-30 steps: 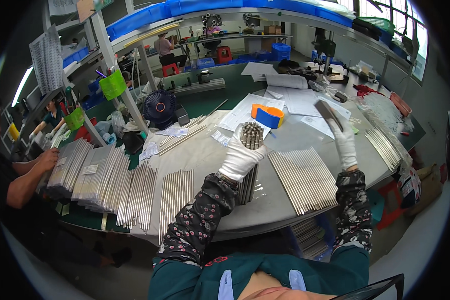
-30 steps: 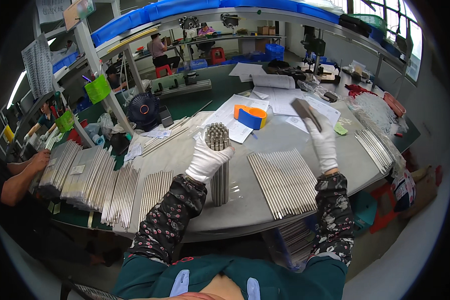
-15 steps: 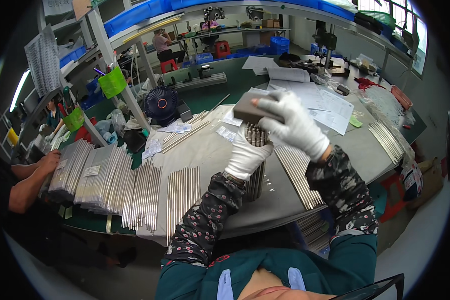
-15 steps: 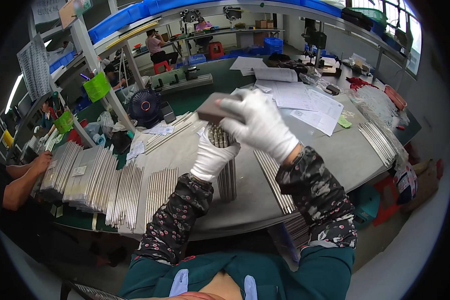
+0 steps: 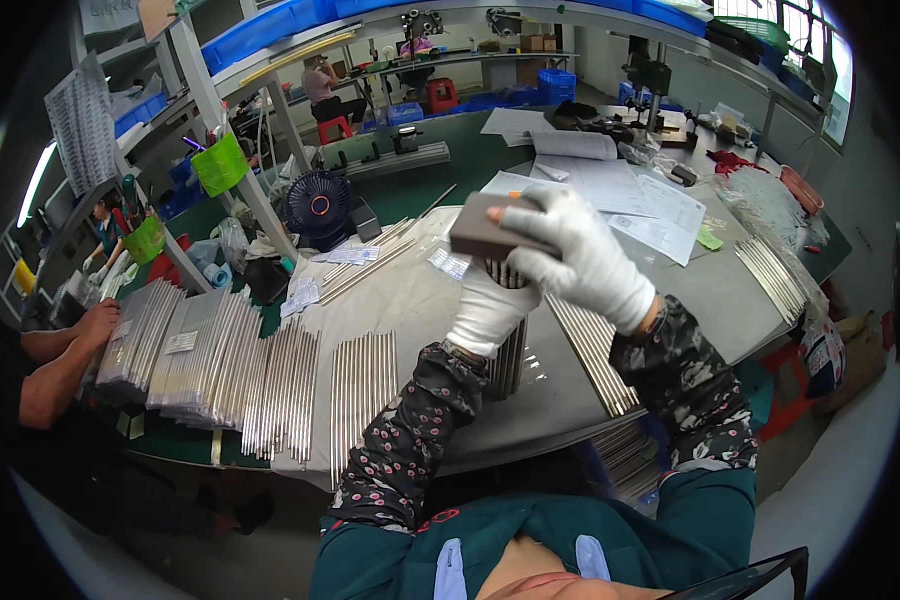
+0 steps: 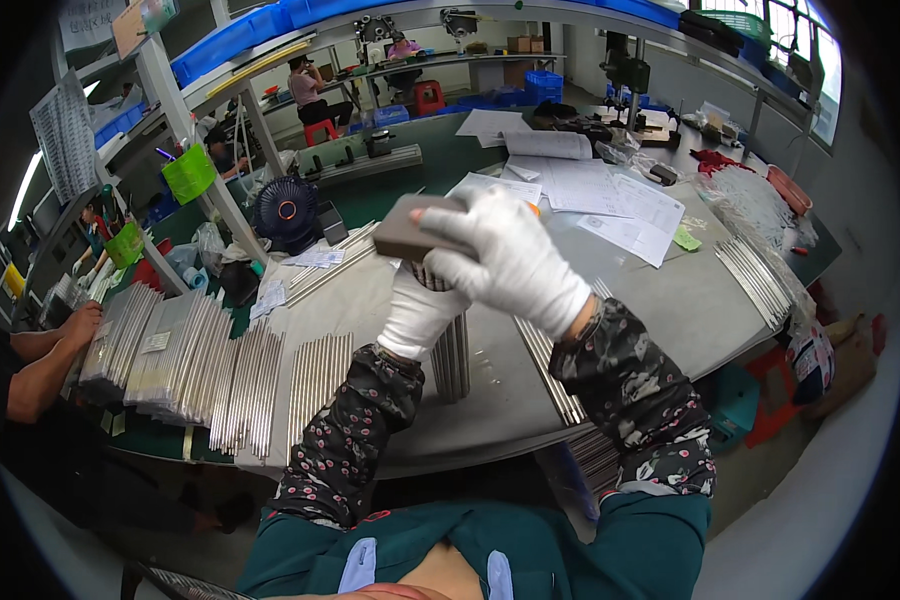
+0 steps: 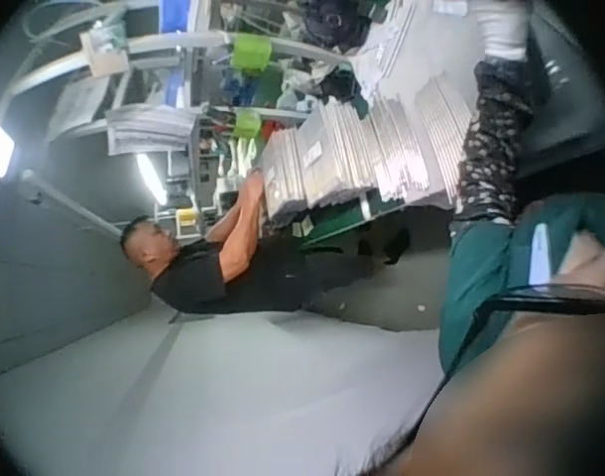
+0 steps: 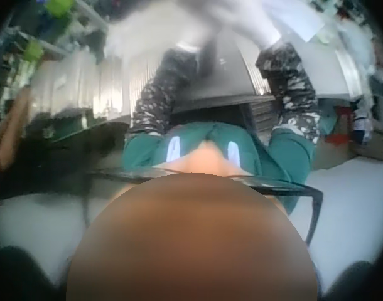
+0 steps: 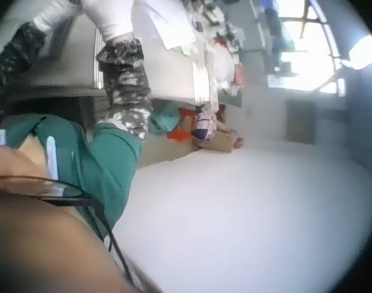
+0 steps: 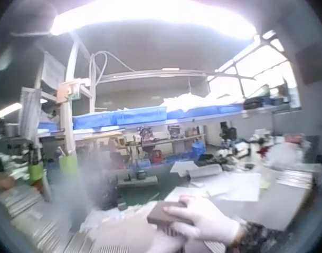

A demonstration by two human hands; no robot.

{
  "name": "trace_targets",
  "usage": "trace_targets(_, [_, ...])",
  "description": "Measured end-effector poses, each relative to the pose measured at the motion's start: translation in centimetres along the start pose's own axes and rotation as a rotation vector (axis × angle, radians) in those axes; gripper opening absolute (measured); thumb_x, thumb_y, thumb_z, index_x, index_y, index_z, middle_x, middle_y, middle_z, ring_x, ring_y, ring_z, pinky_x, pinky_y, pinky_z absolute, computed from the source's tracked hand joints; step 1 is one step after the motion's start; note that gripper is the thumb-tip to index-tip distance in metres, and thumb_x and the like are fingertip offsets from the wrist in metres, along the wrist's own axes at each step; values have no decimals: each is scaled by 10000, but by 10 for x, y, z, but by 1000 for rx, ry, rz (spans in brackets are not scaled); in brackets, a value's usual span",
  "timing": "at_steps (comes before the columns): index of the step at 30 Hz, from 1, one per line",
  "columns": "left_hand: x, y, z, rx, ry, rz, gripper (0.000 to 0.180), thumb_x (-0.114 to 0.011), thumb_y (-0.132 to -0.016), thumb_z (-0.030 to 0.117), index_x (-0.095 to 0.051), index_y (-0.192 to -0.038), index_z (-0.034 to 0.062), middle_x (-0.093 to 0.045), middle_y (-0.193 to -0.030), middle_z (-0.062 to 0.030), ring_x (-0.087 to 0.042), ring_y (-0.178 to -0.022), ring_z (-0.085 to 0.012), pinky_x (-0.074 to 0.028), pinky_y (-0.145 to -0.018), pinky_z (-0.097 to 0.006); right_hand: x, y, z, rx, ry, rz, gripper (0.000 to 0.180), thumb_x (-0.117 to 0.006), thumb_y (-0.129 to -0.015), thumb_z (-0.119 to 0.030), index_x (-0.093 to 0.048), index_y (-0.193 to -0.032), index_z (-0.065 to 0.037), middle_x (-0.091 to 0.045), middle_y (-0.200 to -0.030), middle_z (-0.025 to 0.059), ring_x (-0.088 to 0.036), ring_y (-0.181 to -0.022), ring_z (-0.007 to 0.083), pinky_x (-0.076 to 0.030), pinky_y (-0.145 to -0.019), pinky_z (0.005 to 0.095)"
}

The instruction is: Sanding the ends of a group of metal rods and then bundling them together.

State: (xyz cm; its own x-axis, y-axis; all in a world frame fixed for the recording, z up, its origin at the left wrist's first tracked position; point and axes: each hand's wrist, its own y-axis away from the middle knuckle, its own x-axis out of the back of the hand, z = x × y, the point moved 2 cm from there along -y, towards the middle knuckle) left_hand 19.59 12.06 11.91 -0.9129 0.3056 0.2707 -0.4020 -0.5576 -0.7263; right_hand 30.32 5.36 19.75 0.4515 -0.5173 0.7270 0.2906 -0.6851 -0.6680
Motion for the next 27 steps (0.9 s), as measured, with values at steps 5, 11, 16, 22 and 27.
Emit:
trace_targets(5, [-4, 11, -13, 312, 327, 14, 426, -677, -707, 38, -482, -1085, 45, -579, -863, 5, -590, -791, -79, -503, -705, -240, 7, 1, -4, 34, 65, 23, 414, -668, -755, -253, -644, -1133, -85, -571, -1098, 207, -524, -995, 349, -429, -896, 408])
trace_targets(11, [4, 13, -6, 279, 333, 44, 398, -678, -679, 5, -517, -1042, 28, -603, -872, -25, -596, -782, -120, -501, -689, -281, 3, 0, 28, -81, 238, 124, 394, -657, -770, -297, -661, -1116, -108, -595, -999, 193, -545, -934, 324, -452, -849, 387])
trace_targets(16, [4, 14, -1, 361, 200, -13, 355, -652, -713, 2, -501, -1034, 18, -607, -849, -25, -596, -713, -98, -506, -641, -262, 15, -5, 16, -201, 467, -20, 341, -651, -775, -264, -673, -1063, -83, -608, -985, 181, -548, -916, 331, -450, -835, 404])
trace_targets(22, [-1, 6, 11, -9, 192, 78, 374, -661, -710, 7, -494, -1045, 16, -604, -828, -25, -596, -724, -93, -508, -652, -258, 5, 1, -3, -18, -8, -21, 412, -662, -761, -230, -635, -1144, -81, -543, -1134, 222, -525, -1021, 360, -417, -924, 417])
trace_targets(27, [-7, 10, -6, -36, 156, 119, 355, -679, -707, 22, -515, -1019, 67, -581, -829, -7, -579, -702, -136, -496, -665, -274, 7, 8, -11, 13, 22, 46, 407, -675, -763, -268, -643, -1133, -100, -549, -1119, 198, -522, -982, 353, -425, -897, 411])
